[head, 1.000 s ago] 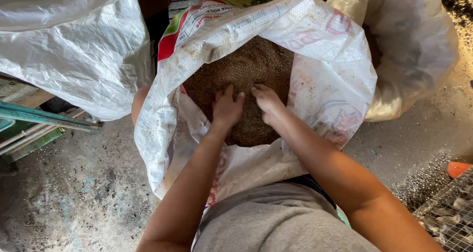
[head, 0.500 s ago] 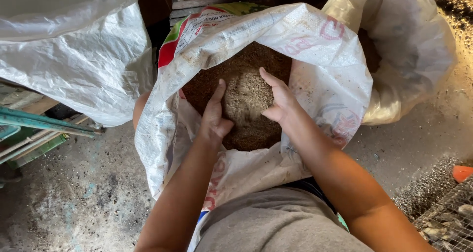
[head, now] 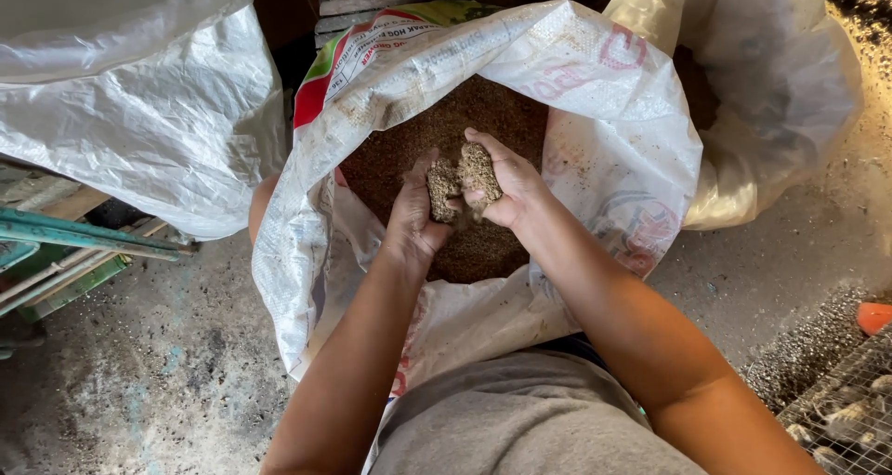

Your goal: The person sits on the floor and uses both hands to sift through grains inside a large white sack, picking out small debris and transferring handfuls of grains into a second sack. The person repeatedly scoops, inspects, and moves the grains between the two sacks.

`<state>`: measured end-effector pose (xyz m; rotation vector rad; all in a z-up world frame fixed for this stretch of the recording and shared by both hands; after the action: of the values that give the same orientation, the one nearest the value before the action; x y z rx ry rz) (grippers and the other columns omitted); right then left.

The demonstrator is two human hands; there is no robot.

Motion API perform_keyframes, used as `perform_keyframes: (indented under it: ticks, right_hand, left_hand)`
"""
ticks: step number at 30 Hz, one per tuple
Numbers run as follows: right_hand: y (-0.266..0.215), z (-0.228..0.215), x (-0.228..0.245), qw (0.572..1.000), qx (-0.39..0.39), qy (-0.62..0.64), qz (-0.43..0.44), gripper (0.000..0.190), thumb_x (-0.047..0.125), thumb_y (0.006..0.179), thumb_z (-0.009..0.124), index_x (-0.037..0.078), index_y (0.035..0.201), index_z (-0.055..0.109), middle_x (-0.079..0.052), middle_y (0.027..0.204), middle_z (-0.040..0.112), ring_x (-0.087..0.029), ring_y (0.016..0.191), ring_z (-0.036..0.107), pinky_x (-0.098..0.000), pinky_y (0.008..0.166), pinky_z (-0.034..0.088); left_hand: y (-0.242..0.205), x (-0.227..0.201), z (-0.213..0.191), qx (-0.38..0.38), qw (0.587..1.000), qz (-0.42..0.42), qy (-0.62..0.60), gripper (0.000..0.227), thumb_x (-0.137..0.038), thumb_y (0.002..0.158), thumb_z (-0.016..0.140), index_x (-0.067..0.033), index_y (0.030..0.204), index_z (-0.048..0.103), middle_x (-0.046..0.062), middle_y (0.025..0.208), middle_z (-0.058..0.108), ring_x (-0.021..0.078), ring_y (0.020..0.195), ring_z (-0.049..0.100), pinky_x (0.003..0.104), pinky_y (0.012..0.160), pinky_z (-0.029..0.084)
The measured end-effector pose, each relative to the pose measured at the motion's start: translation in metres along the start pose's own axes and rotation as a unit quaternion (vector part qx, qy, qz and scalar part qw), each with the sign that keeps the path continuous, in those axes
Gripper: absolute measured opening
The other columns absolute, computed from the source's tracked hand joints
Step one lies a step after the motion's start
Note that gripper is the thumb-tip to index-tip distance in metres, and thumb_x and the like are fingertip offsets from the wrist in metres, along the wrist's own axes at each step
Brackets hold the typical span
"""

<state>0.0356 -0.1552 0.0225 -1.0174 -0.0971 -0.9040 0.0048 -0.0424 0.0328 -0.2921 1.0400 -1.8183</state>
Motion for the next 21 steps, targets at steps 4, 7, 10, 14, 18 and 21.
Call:
perform_keyframes:
  ticks: [4,7,10,14,18,21]
  right_hand:
    - [-0.014,-0.001,0.018,1.0,-0.005,0.004,0.016,0.028,0.02,0.088,0.083,0.009,0.11,0.07,-0.006,0.079,0.057,-0.018,0.05,0.054,-0.0218,0.038,0.037]
    - [-0.037,0.004,0.04,0.999,0.023,-0.019,0.031,0.031,0.026,0.088,0.084,0.006,0.099,0.063,-0.004,0.077,0.056,-0.011,0.051,0.058,-0.0178,0.034,0.042]
    - [-0.064,0.015,0.064,0.998,0.048,-0.022,0.026,0.033,0.026,0.09,0.081,0.003,0.103,0.06,-0.004,0.081,0.054,-0.009,0.05,0.055,-0.0181,0.032,0.042]
    - [-0.087,0.014,0.096,0.999,0.042,0.013,-0.002,0.033,0.027,0.091,0.077,0.002,0.103,0.059,-0.005,0.081,0.054,-0.01,0.052,0.058,-0.0178,0.034,0.045]
    - [-0.095,-0.012,0.149,0.98,0.191,0.047,-0.011,0.013,0.023,0.094,0.08,0.015,0.092,0.07,-0.007,0.075,0.073,-0.012,0.052,0.066,-0.0189,0.035,0.049]
    - [-0.1,-0.035,0.206,0.993,0.104,0.059,0.012,0.021,0.022,0.092,0.074,0.01,0.077,0.066,-0.002,0.066,0.064,-0.009,0.045,0.058,-0.0183,0.03,0.038]
  left_hand:
    - [-0.001,0.0,-0.001,-0.006,1.0,-0.025,0.003,0.033,-0.032,0.097,0.075,-0.0027,0.108,0.064,0.011,0.088,0.065,0.0167,0.067,0.053,0.013,0.047,0.04]
    - [-0.028,-0.001,0.015,0.047,0.999,-0.005,0.011,0.024,-0.03,0.1,0.07,-0.0065,0.097,0.066,0.009,0.087,0.067,0.0148,0.067,0.059,0.013,0.045,0.043]
    - [-0.046,0.002,0.039,0.079,0.996,-0.025,-0.009,0.024,-0.031,0.098,0.073,-0.0078,0.095,0.067,0.007,0.087,0.067,0.013,0.065,0.059,0.013,0.043,0.044]
    - [-0.055,0.01,0.079,0.119,0.993,-0.024,-0.012,0.023,-0.029,0.101,0.07,-0.0087,0.091,0.067,0.008,0.087,0.07,0.0115,0.064,0.061,0.012,0.044,0.044]
    - [-0.046,0.039,0.139,0.209,0.978,-0.007,0.0,0.022,-0.025,0.108,0.054,-0.0116,0.096,0.067,0.001,0.081,0.068,0.0076,0.056,0.059,0.019,0.037,0.039]
    - [-0.022,0.071,0.192,0.214,0.977,-0.003,0.008,0.022,-0.026,0.106,0.056,-0.0162,0.086,0.059,-0.002,0.073,0.059,0.0061,0.051,0.05,0.021,0.038,0.036]
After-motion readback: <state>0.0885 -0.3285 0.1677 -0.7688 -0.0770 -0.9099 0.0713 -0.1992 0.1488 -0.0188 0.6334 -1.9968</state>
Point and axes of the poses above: each hand's wrist, its own y-axis towards the middle knuckle, its own z-axis out of the palm, x = y × z, the point moved 2 cm from there along y, towards the middle knuckle
